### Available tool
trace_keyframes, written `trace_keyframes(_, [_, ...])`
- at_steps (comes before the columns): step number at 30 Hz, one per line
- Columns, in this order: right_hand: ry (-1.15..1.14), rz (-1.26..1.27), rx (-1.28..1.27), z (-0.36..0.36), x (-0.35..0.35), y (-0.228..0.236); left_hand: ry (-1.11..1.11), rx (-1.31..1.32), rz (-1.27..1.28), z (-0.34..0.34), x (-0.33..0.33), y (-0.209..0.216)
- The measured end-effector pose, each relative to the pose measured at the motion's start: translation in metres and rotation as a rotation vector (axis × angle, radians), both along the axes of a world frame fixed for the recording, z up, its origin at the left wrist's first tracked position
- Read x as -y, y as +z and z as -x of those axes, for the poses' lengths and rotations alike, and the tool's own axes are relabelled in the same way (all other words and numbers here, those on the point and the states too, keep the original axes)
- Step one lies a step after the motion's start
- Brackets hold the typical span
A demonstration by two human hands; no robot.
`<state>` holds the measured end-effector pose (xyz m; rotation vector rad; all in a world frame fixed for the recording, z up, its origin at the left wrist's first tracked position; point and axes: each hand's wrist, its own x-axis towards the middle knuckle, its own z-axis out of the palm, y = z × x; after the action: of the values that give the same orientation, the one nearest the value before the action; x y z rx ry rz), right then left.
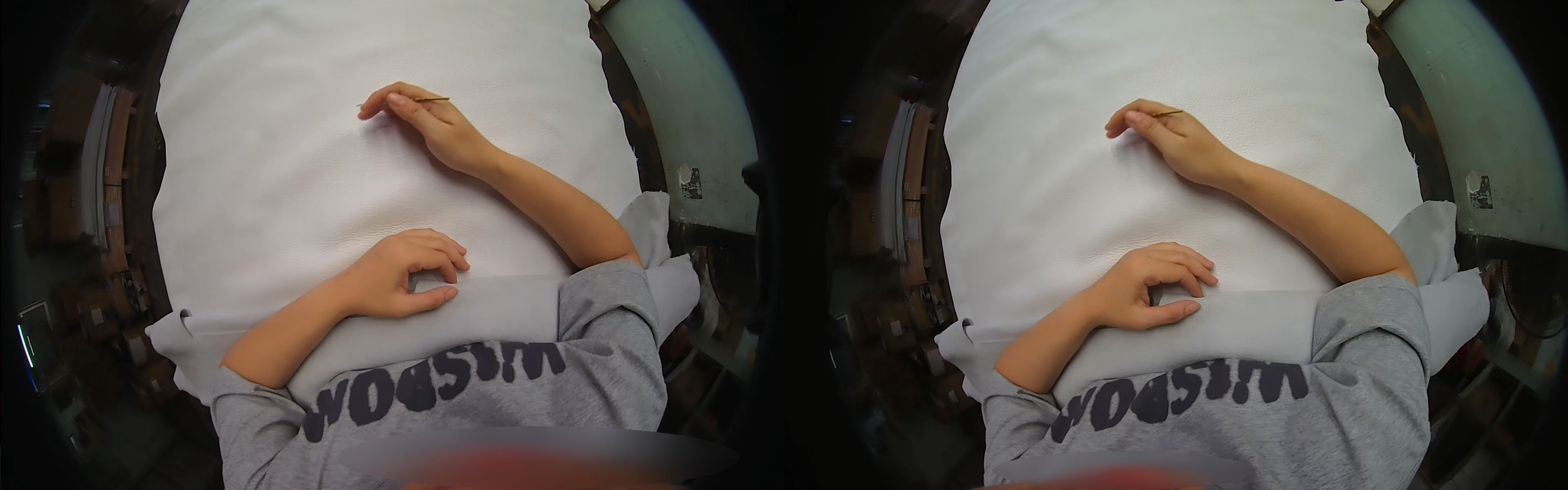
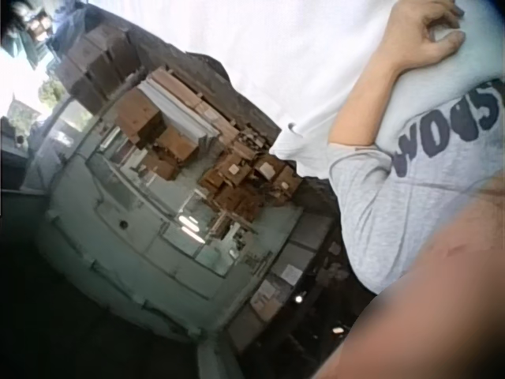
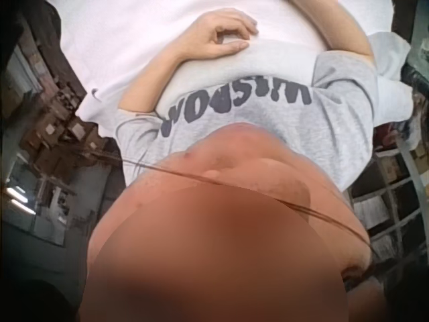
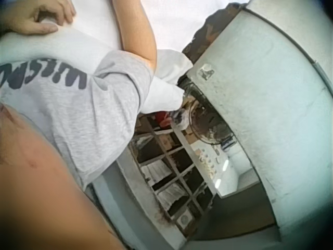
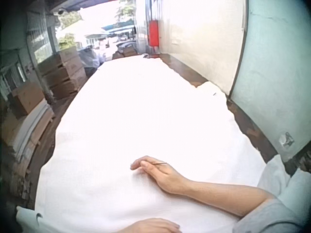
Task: The person marks a large white fabric with a pencil, repeatedly folding and unfolding sections to access different areas. After marking, the person folds the fabric and carries it through a warehouse.
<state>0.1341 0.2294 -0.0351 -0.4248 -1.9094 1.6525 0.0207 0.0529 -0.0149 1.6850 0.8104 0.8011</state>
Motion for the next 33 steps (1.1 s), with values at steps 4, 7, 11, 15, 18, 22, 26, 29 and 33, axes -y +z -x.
trace_keyframes(4, [0.266, 0.111, -0.074, 0.012, 0.01, -0.006, -0.001, -0.015, -0.043, 0.001, 0.0, -0.001])
trace_keyframes(7, [-0.121, -0.031, -0.133, -0.008, -0.071, -0.01, 0.023, -0.017, -0.047, 0.0, 0.003, -0.003])
trace_keyframes(11, [-0.742, 0.01, -0.163, -0.081, -0.163, -0.009, 0.088, -0.138, -0.159, 0.002, 0.002, 0.0])
trace_keyframes(15, [-0.766, -0.147, 0.004, -0.108, -0.145, -0.014, 0.307, -0.576, -0.419, 0.019, -0.006, 0.004])
trace_keyframes(18, [-0.401, -0.2, 0.07, -0.08, -0.086, -0.01, 0.438, -0.929, -0.343, 0.038, -0.018, -0.001])
trace_keyframes(22, [0.142, 0.326, 0.053, -0.045, -0.02, 0.006, 0.575, -0.963, -0.322, 0.059, -0.032, -0.019])
trace_keyframes(26, [-0.158, 0.195, 0.187, -0.029, -0.039, 0.019, 0.853, -1.219, -0.302, 0.098, -0.048, -0.029])
trace_keyframes(29, [-0.327, -0.168, 0.186, -0.039, -0.054, 0.015, 0.958, -1.285, -0.215, 0.136, -0.055, -0.031])
trace_keyframes(33, [-0.124, -0.269, 0.217, -0.046, -0.039, -0.002, 0.956, -1.166, -0.263, 0.162, -0.057, -0.039])
